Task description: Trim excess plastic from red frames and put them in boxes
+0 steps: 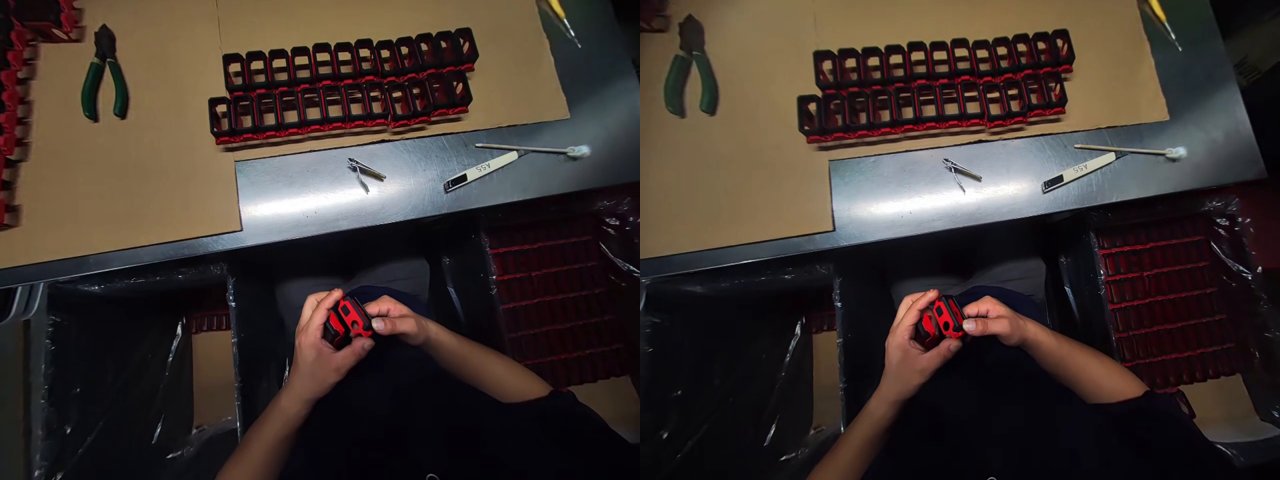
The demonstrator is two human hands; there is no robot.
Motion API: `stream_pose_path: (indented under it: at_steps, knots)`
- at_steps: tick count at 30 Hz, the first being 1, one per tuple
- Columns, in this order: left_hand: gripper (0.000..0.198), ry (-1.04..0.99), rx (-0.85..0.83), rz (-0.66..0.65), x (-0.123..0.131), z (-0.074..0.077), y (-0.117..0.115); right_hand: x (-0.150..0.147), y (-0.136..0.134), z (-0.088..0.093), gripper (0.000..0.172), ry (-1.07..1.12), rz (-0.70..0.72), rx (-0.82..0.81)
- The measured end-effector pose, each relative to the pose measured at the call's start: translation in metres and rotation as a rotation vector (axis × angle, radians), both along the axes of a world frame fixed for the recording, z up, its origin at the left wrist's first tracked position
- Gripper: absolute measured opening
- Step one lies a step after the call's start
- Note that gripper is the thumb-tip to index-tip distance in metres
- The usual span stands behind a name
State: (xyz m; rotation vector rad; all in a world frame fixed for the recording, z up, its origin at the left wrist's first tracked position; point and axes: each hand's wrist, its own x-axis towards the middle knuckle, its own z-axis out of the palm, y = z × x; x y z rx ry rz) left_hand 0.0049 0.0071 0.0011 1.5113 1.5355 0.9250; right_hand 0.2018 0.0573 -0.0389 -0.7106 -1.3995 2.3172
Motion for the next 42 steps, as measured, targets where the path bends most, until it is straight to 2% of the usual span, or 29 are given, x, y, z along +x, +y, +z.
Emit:
stream_pose_path:
  at_steps: [4, 10, 12, 15, 18, 20, 23, 28, 31, 36, 42]
  knots:
    - [0.063, 0.015, 0.031, -0.005, 0.001, -0.001, -0.001, -0.002, -0.001, 0.003, 0.049, 0.046, -0.056, -0.156]
    - [0.065, 0.048, 0.078, -0.028, 0.001, -0.003, -0.001, -0.004, -0.006, 0.003, 0.044, -0.001, -0.283, -0.098]
    - [0.064, 0.068, 0.074, -0.028, 0.002, -0.003, -0.001, -0.005, -0.007, 0.006, 0.041, -0.047, -0.346, -0.036]
    - [0.062, 0.085, 0.061, -0.028, 0.004, -0.005, -0.001, -0.006, -0.007, 0.015, 0.033, -0.119, -0.405, 0.163]
    - [0.060, 0.079, 0.064, -0.031, 0.005, -0.006, -0.001, -0.008, -0.006, 0.024, 0.026, -0.171, -0.414, 0.347]
    - [0.060, 0.075, 0.068, -0.036, 0.006, -0.006, -0.001, -0.010, -0.005, 0.028, 0.023, -0.182, -0.408, 0.393]
    - [0.064, 0.099, 0.095, -0.043, 0.007, -0.007, 0.000, -0.011, -0.004, 0.031, 0.024, -0.169, -0.386, 0.295]
    - [0.066, 0.133, 0.179, -0.050, 0.007, -0.008, 0.002, -0.011, -0.003, 0.029, 0.038, -0.058, -0.336, -0.190]
    - [0.067, 0.142, 0.193, -0.048, 0.008, -0.008, 0.003, -0.012, -0.003, 0.028, 0.041, -0.021, -0.342, -0.319]
    - [0.069, 0.169, 0.214, -0.035, 0.008, -0.009, 0.002, -0.012, -0.003, 0.031, 0.039, -0.028, -0.323, -0.312]
    - [0.065, 0.145, 0.175, -0.037, 0.008, -0.011, 0.002, -0.012, -0.003, 0.034, 0.033, -0.079, -0.308, -0.140]
